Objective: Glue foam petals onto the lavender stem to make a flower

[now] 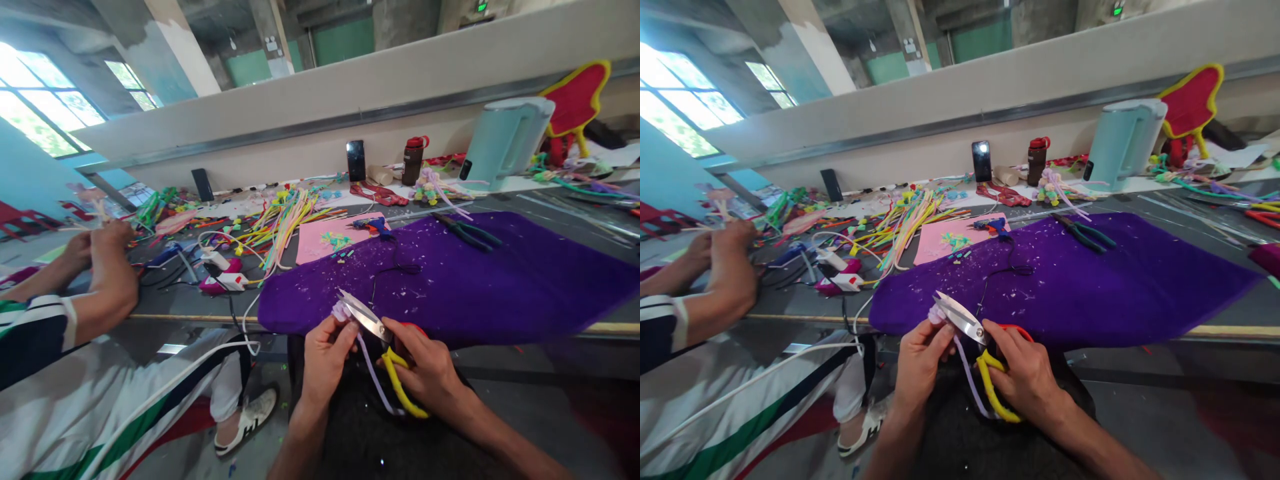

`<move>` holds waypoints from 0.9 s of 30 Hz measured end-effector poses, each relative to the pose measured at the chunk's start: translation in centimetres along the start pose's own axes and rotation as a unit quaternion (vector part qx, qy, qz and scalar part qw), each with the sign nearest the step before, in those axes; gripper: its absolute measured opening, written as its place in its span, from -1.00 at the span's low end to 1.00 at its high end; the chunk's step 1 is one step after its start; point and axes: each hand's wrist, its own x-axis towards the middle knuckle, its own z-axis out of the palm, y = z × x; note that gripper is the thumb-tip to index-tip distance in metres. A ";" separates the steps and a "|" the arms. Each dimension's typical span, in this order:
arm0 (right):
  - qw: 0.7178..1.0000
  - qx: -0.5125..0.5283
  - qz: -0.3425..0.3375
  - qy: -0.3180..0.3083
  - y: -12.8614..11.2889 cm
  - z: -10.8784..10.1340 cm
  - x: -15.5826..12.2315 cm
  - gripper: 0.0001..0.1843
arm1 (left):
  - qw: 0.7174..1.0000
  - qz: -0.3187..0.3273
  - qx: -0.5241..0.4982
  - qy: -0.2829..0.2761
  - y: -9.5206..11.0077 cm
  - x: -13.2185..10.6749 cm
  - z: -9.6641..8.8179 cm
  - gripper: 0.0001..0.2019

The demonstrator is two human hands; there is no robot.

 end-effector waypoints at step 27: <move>0.988 0.119 0.097 -0.031 -1.5 -1.7 0.8 -0.41 | 0.993 -0.055 -0.106 0.011 0.3 0.3 -0.1 -0.80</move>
